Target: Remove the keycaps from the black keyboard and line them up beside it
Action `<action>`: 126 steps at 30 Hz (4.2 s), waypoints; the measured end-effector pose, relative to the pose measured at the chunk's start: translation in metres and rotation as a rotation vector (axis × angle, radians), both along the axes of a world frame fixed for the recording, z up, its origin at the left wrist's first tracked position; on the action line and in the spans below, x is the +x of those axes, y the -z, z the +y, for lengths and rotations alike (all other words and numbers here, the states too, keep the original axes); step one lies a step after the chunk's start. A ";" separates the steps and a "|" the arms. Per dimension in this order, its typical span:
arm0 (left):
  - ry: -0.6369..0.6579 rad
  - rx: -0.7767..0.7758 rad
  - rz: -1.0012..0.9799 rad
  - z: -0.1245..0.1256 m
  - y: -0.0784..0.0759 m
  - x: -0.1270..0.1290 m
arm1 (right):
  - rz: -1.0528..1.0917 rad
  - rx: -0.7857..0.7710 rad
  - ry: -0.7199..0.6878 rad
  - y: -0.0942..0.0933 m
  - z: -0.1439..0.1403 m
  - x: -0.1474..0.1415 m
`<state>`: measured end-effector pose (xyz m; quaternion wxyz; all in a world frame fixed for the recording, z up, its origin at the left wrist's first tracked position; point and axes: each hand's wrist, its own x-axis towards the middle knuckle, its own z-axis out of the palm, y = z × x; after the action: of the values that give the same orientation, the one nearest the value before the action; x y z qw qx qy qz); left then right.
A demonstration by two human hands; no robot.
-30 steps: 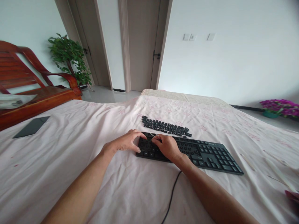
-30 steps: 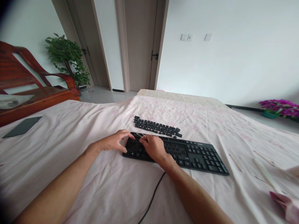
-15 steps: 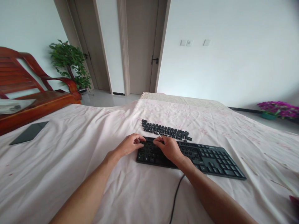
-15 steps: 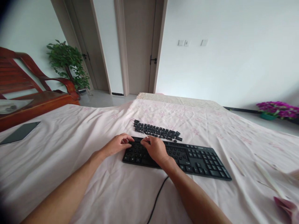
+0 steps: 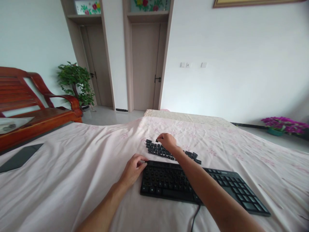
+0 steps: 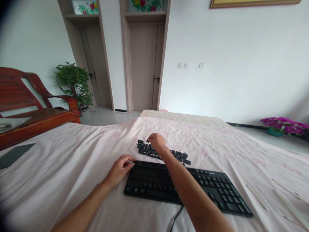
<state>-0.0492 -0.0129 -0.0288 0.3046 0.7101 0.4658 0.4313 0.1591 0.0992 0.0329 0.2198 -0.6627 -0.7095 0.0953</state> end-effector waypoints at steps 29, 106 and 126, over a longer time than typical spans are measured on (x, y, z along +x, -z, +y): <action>0.014 0.007 0.057 0.001 -0.004 0.001 | -0.029 -0.046 -0.040 -0.005 0.010 -0.015; 0.145 -0.095 -0.199 -0.035 -0.014 0.038 | -0.020 0.153 -0.357 0.012 -0.161 0.006; -0.185 0.086 -0.108 -0.013 0.006 0.028 | 0.047 -0.029 0.024 -0.004 -0.020 0.016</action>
<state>-0.0216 -0.0264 -0.0349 0.2573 0.6524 0.4932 0.5148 0.1746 0.0787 0.0369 0.2277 -0.6717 -0.6949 0.1187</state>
